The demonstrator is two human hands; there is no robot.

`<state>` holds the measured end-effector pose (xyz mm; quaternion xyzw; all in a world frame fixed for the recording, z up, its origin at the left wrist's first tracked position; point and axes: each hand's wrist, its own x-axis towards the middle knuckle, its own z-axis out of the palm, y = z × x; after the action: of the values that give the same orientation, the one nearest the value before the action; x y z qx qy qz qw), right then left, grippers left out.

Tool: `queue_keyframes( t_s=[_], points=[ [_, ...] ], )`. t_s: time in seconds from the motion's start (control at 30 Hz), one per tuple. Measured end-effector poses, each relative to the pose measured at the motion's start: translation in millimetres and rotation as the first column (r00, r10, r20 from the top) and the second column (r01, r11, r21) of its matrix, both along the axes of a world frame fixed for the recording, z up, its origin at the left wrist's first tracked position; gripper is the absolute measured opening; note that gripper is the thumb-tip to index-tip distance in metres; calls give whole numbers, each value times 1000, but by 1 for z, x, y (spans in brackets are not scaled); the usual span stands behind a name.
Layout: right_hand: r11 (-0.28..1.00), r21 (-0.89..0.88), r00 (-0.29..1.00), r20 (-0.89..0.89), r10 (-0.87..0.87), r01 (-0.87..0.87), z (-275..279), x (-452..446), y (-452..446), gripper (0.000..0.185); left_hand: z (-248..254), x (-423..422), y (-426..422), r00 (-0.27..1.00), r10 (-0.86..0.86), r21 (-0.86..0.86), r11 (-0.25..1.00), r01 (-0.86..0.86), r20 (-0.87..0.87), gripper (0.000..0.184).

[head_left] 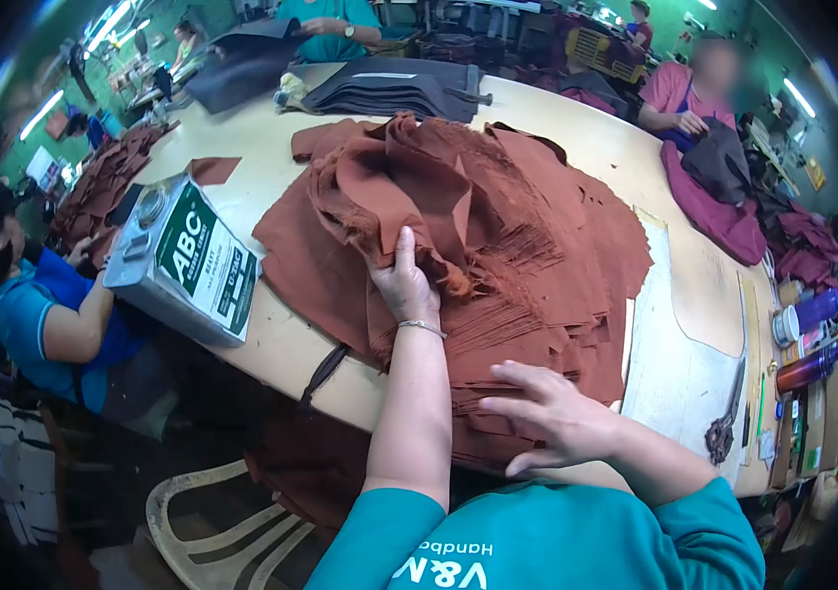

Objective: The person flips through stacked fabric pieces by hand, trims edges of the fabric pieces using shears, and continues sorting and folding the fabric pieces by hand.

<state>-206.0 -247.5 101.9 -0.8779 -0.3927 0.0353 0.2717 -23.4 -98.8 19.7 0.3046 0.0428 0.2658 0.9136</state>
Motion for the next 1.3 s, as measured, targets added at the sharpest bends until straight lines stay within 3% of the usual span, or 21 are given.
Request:
queue_keyframes(
  t_s=[0.03, 0.1, 0.17, 0.2, 0.23, 0.27, 0.3, 0.37, 0.43, 0.53, 0.63, 0.73, 0.83, 0.9, 0.93, 1.0, 1.03, 1.1, 1.17, 1.23, 1.3],
  points=[
    [994, 32, 993, -65, -98, 101, 0, -8, -14, 67, 0, -1, 2, 999, -40, 38, 998, 41, -27, 30],
    [889, 177, 906, -74, -416, 422, -10, -26, -56, 57, 3, -4, 3, 994, -34, 32, 999, 38, -102, 26],
    [607, 242, 621, 23, -783, 757, -28, -53, -120, 43, -11, 3, 10, 994, -90, -99, 992, 83, -59, 18],
    [447, 232, 426, 137, -894, 864, -36, -68, -153, 40, -28, 12, 22, 976, -219, -211, 954, 211, -14, 19],
    [307, 186, 239, 315, -919, 933, -49, -87, -194, 39, -44, 18, 34, 943, -331, -314, 891, 327, 41, 21],
    [123, 125, 67, 377, -924, 985, -52, -108, -224, 36, -25, 3, 35, 865, -465, -385, 775, 501, 189, 26],
    [-30, 94, -74, 507, -859, 995, -69, -133, -254, 33, -35, 8, 43, 803, -535, -368, 714, 596, 262, 26],
    [-378, -102, -255, 577, -776, 920, -111, -185, -312, 32, -65, 24, 65, 650, -648, -307, 573, 760, 398, 28],
    [-411, -63, -379, 277, -883, 910, -139, -210, -332, 34, -58, 18, 57, 693, -584, -302, 631, 715, 423, 30],
    [-358, 7, -316, 487, -814, 934, -149, -217, -320, 33, -56, 15, 56, 743, -556, -239, 717, 655, 372, 32],
    [-390, 59, -317, 699, -641, 919, -125, -207, -294, 31, -42, 7, 47, 836, -490, -241, 804, 543, 248, 33],
    [-343, -161, -272, 348, -897, 925, -123, -214, -293, 23, -21, -5, 30, 940, -326, -169, 926, 338, 99, 39],
    [-341, -419, -285, 192, -939, 842, -133, -225, -331, 14, 7, -22, 20, 941, -313, -130, 946, 297, -127, 44],
    [-297, -270, -376, -317, -871, 916, -128, -235, -347, 13, 32, -39, 7, 952, -246, -107, 967, 230, -181, 47],
    [-297, -185, -349, -552, -757, 937, -119, -232, -346, 14, 39, -45, 4, 962, -197, -96, 979, 181, -188, 48],
    [-429, 193, -67, -851, -520, 883, -105, -217, -304, 15, 36, -50, 15, 911, -253, 22, 961, 275, -325, 49],
    [-524, 335, 127, -911, -393, 783, -93, -207, -273, 17, 34, -53, 22, 877, -270, 73, 943, 324, -398, 49],
    [-387, 486, 208, -792, -574, 784, -90, -182, -220, 21, 36, -56, 35, 824, -284, 260, 855, 449, -490, 51],
    [16, 555, 484, -711, -510, 832, -85, -162, -197, 21, 53, -62, 38, 783, -228, 478, 683, 552, -579, 51],
    [-91, 433, 400, -882, -251, 897, -59, -129, -163, 26, 61, -64, 34, 834, -56, 665, 575, 476, -549, 46],
    [274, 291, 399, -670, -626, 917, -65, -105, -136, 29, 53, -57, 37, 879, 157, 848, 384, 365, -449, 41]
  ],
)
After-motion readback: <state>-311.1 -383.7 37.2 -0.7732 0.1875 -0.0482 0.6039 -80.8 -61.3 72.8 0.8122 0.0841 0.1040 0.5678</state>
